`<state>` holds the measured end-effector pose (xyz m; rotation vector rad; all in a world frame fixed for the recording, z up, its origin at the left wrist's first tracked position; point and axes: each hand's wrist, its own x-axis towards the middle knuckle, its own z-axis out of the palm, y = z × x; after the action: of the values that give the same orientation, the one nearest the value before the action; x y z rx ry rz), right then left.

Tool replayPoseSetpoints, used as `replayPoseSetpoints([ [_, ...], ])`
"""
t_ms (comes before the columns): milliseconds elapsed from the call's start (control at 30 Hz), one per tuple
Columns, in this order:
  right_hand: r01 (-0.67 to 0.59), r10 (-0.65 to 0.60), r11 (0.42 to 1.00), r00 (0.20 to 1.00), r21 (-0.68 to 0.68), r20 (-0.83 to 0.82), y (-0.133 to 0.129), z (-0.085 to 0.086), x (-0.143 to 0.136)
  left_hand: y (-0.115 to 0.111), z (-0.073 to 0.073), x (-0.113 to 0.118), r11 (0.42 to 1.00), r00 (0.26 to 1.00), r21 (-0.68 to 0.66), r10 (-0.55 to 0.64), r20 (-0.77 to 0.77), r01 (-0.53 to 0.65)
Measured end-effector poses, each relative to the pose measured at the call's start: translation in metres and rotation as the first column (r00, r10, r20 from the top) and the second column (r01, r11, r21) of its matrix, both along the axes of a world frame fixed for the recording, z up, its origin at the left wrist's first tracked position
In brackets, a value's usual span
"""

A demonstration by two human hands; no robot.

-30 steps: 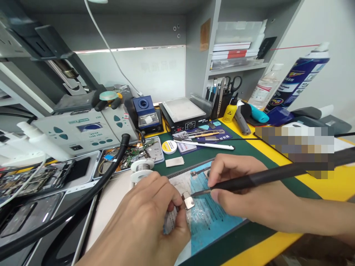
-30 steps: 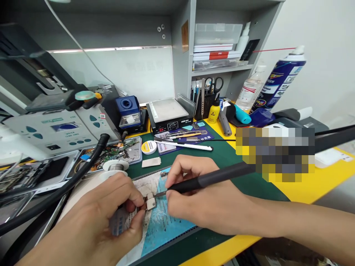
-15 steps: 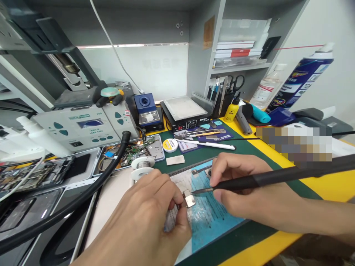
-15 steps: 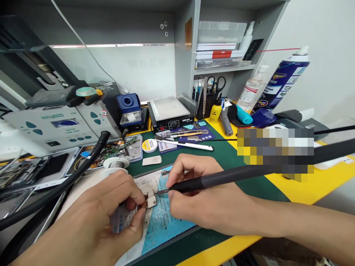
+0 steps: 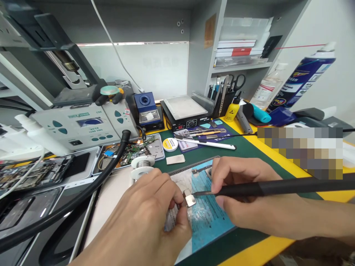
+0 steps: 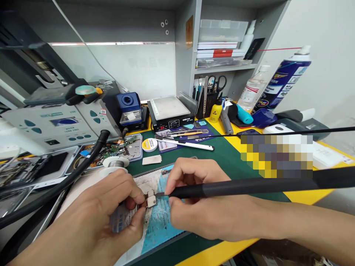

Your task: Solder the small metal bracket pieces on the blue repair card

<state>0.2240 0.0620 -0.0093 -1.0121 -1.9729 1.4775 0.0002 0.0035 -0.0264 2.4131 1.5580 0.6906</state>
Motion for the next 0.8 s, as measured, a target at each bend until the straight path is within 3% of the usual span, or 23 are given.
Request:
replayPoseSetpoints([
  [500,0.012,0.003,0.986,0.996,0.166,-0.089,-0.0031,-0.0104,-0.0008,0.0012,0.0018,0.0025,0.999,1.0,0.035,-0.006,0.014,0.006],
  [800,-0.036,0.067,0.961,0.993,0.275,-0.102,-0.0013,-0.0102,0.0011,0.0011,-0.0017,0.0003,0.999,1.0,0.041,-0.003,0.011,0.003],
])
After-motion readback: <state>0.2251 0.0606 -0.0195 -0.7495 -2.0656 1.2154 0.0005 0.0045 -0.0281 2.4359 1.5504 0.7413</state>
